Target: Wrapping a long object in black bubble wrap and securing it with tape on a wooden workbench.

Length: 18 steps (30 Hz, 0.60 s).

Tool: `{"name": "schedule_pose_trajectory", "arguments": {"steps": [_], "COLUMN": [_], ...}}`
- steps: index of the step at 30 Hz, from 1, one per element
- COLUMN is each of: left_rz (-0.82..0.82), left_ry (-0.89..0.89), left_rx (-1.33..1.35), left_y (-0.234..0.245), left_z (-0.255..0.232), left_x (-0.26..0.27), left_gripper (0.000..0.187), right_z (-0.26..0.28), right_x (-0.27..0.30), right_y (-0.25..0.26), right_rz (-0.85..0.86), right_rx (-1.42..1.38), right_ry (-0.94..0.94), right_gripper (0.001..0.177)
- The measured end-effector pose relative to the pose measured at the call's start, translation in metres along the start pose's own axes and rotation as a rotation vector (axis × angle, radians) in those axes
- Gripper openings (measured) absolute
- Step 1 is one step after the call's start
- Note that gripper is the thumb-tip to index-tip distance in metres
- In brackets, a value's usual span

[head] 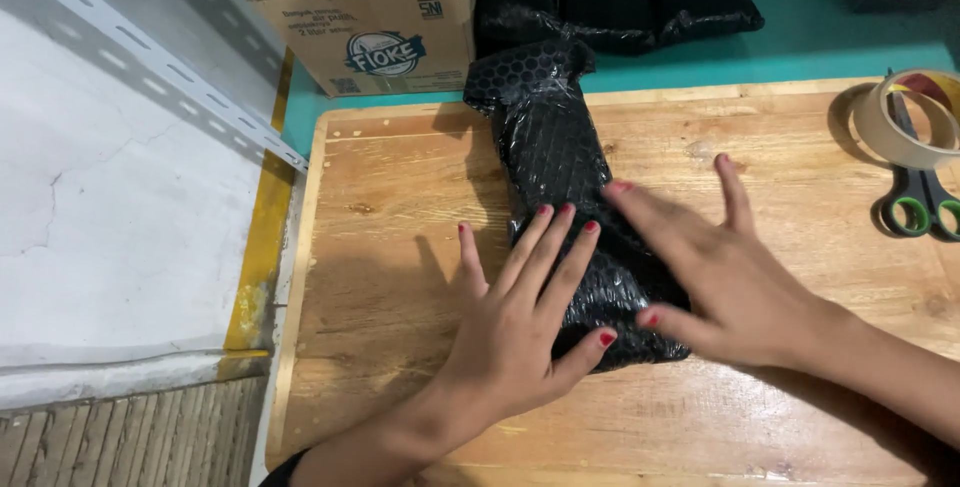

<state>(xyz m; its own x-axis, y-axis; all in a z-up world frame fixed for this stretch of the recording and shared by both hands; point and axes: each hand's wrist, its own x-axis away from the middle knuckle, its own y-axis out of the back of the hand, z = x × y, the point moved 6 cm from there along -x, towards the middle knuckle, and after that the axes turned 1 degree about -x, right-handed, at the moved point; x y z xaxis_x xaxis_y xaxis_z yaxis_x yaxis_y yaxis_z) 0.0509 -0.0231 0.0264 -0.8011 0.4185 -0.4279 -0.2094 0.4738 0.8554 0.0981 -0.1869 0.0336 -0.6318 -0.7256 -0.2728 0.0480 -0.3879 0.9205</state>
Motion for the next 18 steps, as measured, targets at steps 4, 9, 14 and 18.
{"name": "schedule_pose_trajectory", "arguments": {"steps": [4,9,14,18], "left_rz": [-0.068,-0.225,-0.222,-0.185], "left_ry": [0.101,0.404,0.354,0.349], "left_rx": [0.252,0.521,0.421,0.401], "left_y": [0.008,0.034,0.027,0.022], "left_z": [0.032,0.101,0.12,0.117], "left_x": [-0.013,-0.018,-0.017,-0.016], "left_gripper": [0.062,0.05,0.049,0.047], "right_z": [-0.012,0.033,0.067,0.066], "right_x": [0.011,0.023,0.023,0.024], "right_y": [0.002,-0.008,-0.022,-0.015], "right_rz": [-0.017,-0.168,-0.122,-0.146], "right_rx": [0.063,0.219,0.485,0.572], "right_ry": [-0.145,-0.039,0.152,0.182], "right_gripper": [0.084,0.094,0.073,0.053]}}
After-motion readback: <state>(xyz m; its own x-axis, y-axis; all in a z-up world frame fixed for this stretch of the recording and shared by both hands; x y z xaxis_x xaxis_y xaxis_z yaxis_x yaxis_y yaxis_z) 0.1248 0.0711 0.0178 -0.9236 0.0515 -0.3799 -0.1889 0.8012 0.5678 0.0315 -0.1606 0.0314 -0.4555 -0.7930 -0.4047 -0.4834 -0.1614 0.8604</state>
